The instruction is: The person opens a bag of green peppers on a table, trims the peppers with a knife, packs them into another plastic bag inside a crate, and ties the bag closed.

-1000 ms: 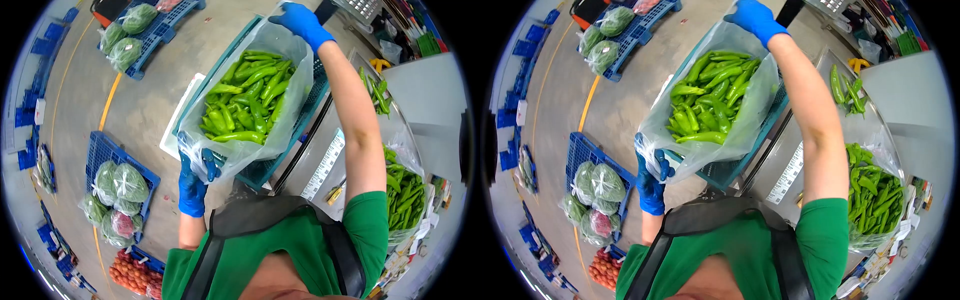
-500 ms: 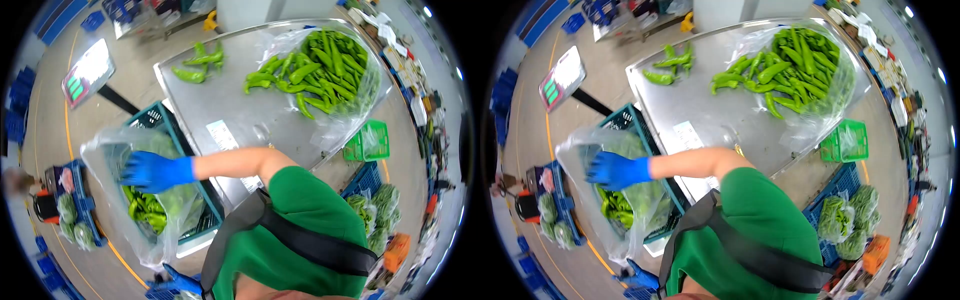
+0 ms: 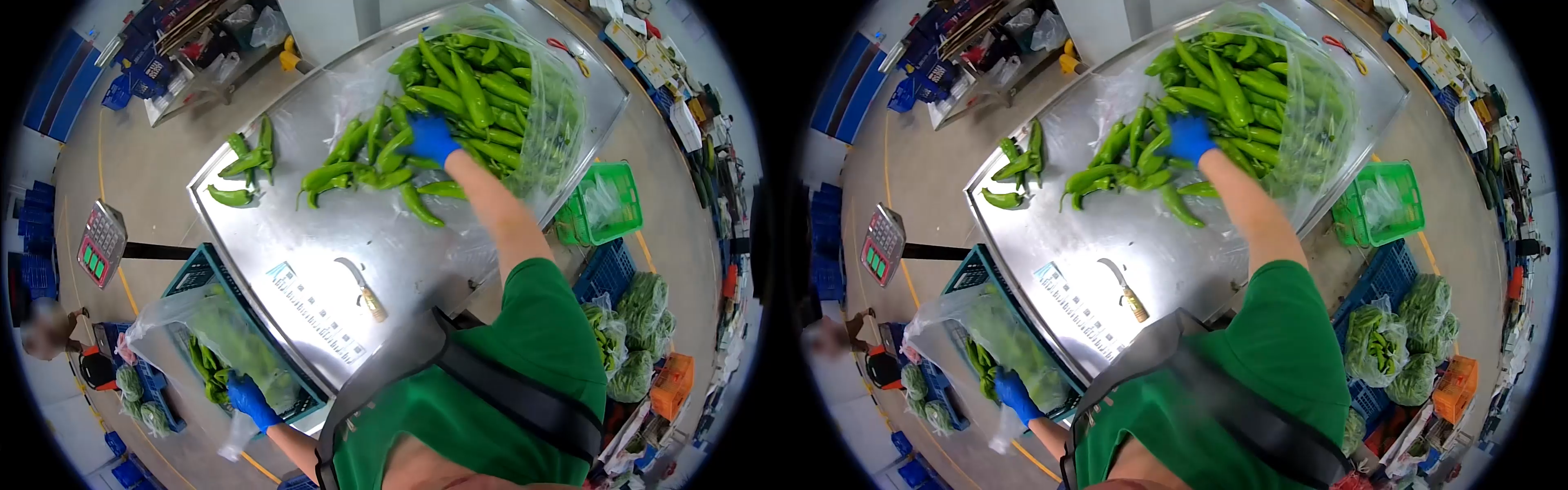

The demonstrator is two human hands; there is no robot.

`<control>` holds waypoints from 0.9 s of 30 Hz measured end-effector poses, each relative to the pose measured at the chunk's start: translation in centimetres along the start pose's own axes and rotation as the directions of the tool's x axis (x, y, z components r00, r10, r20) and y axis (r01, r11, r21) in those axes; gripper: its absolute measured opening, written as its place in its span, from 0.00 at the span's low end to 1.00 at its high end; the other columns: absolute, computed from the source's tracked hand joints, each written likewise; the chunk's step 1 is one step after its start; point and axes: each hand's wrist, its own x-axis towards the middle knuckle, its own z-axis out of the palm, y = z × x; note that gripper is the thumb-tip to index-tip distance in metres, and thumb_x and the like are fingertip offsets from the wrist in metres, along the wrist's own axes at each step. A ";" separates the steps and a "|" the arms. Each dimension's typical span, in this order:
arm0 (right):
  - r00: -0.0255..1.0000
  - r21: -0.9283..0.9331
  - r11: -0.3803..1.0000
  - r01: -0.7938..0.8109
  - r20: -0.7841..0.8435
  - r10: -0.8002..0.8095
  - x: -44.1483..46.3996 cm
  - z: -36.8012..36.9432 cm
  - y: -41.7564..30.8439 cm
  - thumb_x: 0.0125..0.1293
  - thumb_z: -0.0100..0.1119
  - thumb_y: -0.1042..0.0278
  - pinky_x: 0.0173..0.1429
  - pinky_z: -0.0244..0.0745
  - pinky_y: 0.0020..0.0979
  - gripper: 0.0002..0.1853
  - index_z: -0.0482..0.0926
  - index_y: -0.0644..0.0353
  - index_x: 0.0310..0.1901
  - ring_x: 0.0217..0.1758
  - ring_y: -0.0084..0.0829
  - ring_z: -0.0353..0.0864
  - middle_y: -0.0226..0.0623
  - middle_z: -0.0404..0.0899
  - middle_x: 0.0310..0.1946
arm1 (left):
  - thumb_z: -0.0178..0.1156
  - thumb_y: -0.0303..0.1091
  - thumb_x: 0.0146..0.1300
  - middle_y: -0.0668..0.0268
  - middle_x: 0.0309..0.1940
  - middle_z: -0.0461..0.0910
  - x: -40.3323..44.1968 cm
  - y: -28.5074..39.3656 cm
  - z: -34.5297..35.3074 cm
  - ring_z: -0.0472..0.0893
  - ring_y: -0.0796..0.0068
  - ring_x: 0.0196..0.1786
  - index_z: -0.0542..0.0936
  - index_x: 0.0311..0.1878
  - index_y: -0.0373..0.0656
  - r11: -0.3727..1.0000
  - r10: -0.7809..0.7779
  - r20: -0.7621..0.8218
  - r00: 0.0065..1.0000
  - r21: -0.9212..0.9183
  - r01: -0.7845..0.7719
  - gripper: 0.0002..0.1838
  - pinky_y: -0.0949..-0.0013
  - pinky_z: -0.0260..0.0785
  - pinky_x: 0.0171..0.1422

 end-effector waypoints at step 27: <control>0.833 0.818 -0.337 -0.466 0.534 0.145 -12.6 -11.3 -4.6 0.58 0.62 0.67 0.21 0.65 0.20 0.16 0.77 0.66 0.46 0.19 0.18 0.68 0.32 0.76 0.27 | 0.57 0.38 0.62 0.65 0.41 0.77 -11.5 40.3 3.5 0.76 0.77 0.41 0.72 0.55 0.39 0.189 0.757 0.303 0.579 -0.950 0.250 0.20 0.73 0.69 0.47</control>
